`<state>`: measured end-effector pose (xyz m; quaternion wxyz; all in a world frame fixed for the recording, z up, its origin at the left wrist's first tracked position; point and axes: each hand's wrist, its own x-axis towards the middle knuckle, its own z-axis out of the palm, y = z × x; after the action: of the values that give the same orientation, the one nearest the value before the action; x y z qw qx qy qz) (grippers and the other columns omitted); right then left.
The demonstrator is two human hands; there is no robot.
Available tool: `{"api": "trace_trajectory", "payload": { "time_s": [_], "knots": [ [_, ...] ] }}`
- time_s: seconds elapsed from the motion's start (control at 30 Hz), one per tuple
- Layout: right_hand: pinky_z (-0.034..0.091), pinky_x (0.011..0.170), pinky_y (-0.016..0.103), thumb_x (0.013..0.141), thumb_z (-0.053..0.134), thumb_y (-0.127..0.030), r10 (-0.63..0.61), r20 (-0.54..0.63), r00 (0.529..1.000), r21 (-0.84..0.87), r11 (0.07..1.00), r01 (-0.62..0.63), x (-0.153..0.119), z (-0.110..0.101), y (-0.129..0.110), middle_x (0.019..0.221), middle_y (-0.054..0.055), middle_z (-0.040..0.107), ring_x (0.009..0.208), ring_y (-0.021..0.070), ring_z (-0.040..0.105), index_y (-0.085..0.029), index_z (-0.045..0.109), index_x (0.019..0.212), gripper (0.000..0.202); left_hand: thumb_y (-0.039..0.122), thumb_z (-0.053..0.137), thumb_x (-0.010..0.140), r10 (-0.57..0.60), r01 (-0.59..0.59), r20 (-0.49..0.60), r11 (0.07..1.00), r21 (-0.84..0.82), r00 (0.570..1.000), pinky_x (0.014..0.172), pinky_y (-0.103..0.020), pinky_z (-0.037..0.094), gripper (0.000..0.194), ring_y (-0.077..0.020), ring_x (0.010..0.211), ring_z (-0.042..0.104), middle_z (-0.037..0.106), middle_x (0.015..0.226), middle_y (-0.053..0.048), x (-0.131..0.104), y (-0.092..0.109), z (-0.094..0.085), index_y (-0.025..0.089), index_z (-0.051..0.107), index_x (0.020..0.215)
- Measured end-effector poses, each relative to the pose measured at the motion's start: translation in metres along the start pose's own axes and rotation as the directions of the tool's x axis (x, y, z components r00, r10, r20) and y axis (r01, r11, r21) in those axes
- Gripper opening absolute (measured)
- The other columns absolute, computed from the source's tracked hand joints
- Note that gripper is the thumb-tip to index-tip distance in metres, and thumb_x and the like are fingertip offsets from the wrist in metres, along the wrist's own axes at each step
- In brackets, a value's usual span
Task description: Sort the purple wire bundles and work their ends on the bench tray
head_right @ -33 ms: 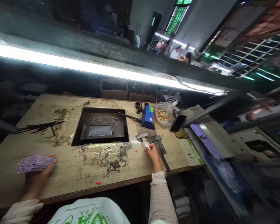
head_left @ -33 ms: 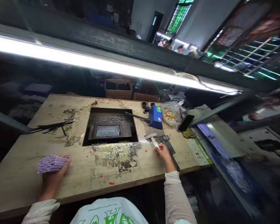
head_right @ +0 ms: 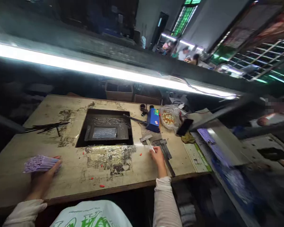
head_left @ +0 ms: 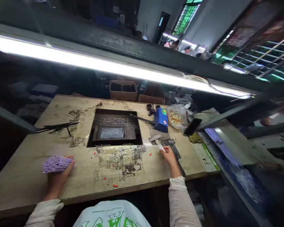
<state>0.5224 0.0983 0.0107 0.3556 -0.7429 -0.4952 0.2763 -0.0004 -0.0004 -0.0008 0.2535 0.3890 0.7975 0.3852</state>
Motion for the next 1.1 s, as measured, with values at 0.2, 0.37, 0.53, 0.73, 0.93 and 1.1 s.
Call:
{"api": "trace_trajectory", "payload": {
  "time_s": [0.2, 0.37, 0.53, 0.73, 0.93, 1.1],
  "knots": [
    [0.046, 0.062, 0.028, 0.075, 0.055, -0.046, -0.270, 0.262, 0.926, 0.006, 0.960, 0.278, 0.036, 0.068, -0.070, 0.079, 0.006, 0.071, 0.064, 0.0174, 0.060, -0.018, 0.060, 0.091, 0.032, 0.050, 0.059, 0.070, 0.215, -0.210, -0.080, 0.976, 0.057, 0.973, 0.105, -0.048, 0.039, 0.033, -0.0301, 0.110, 0.057, 0.067, 0.103, -0.008, 0.004, -0.006, 0.002, 0.021, 0.065, 0.084],
    [0.050, 0.069, 0.028, 0.084, 0.048, -0.036, -0.357, 0.520, 0.776, -0.038, 0.898, 0.438, 0.055, 0.183, -0.134, 0.085, 0.007, 0.074, 0.072, 0.0186, 0.066, -0.016, 0.067, 0.095, 0.029, 0.046, 0.056, 0.075, 0.274, -0.261, -0.112, 0.958, 0.119, 0.955, 0.102, -0.047, 0.042, 0.027, -0.0276, 0.106, 0.060, 0.067, 0.102, -0.006, 0.002, -0.011, 0.005, 0.023, 0.063, 0.087],
    [0.051, 0.071, 0.025, 0.086, 0.048, -0.024, -0.305, 0.641, 0.704, -0.130, 0.861, 0.491, 0.061, 0.268, -0.160, 0.084, 0.006, 0.075, 0.074, 0.0170, 0.069, -0.016, 0.071, 0.097, 0.026, 0.042, 0.056, 0.077, 0.291, -0.278, -0.113, 0.953, 0.119, 0.950, 0.098, -0.044, 0.045, 0.023, -0.0262, 0.104, 0.061, 0.068, 0.102, -0.005, 0.002, -0.014, 0.007, 0.024, 0.063, 0.088],
    [0.047, 0.083, 0.024, 0.088, 0.051, -0.023, -0.277, 0.707, 0.650, -0.236, 0.775, 0.586, 0.062, 0.309, -0.177, 0.097, 0.006, 0.074, 0.092, 0.0181, 0.068, -0.018, 0.073, 0.099, 0.024, 0.039, 0.056, 0.078, 0.301, -0.281, -0.128, 0.947, 0.152, 0.945, 0.098, -0.044, 0.046, 0.020, -0.0268, 0.107, 0.059, 0.066, 0.101, -0.006, 0.002, -0.015, 0.008, 0.023, 0.062, 0.087],
    [0.044, 0.085, 0.024, 0.091, 0.050, -0.028, -0.268, 0.749, 0.606, -0.300, 0.679, 0.670, 0.056, 0.327, -0.194, 0.107, 0.011, 0.072, 0.102, 0.0215, 0.066, -0.018, 0.072, 0.103, 0.028, 0.039, 0.056, 0.079, 0.322, -0.296, -0.123, 0.935, 0.194, 0.939, 0.099, -0.044, 0.045, 0.020, -0.0267, 0.109, 0.058, 0.065, 0.103, -0.007, 0.001, -0.017, 0.007, 0.023, 0.061, 0.090],
    [0.044, 0.085, 0.024, 0.091, 0.048, -0.029, -0.251, 0.766, 0.592, -0.341, 0.621, 0.706, 0.056, 0.329, -0.194, 0.110, 0.010, 0.071, 0.104, 0.0216, 0.065, -0.020, 0.072, 0.106, 0.029, 0.040, 0.057, 0.079, 0.315, -0.288, -0.125, 0.938, 0.192, 0.941, 0.097, -0.043, 0.047, 0.021, -0.0263, 0.107, 0.059, 0.065, 0.103, -0.006, 0.000, -0.015, 0.007, 0.023, 0.060, 0.090]
  ]
}}
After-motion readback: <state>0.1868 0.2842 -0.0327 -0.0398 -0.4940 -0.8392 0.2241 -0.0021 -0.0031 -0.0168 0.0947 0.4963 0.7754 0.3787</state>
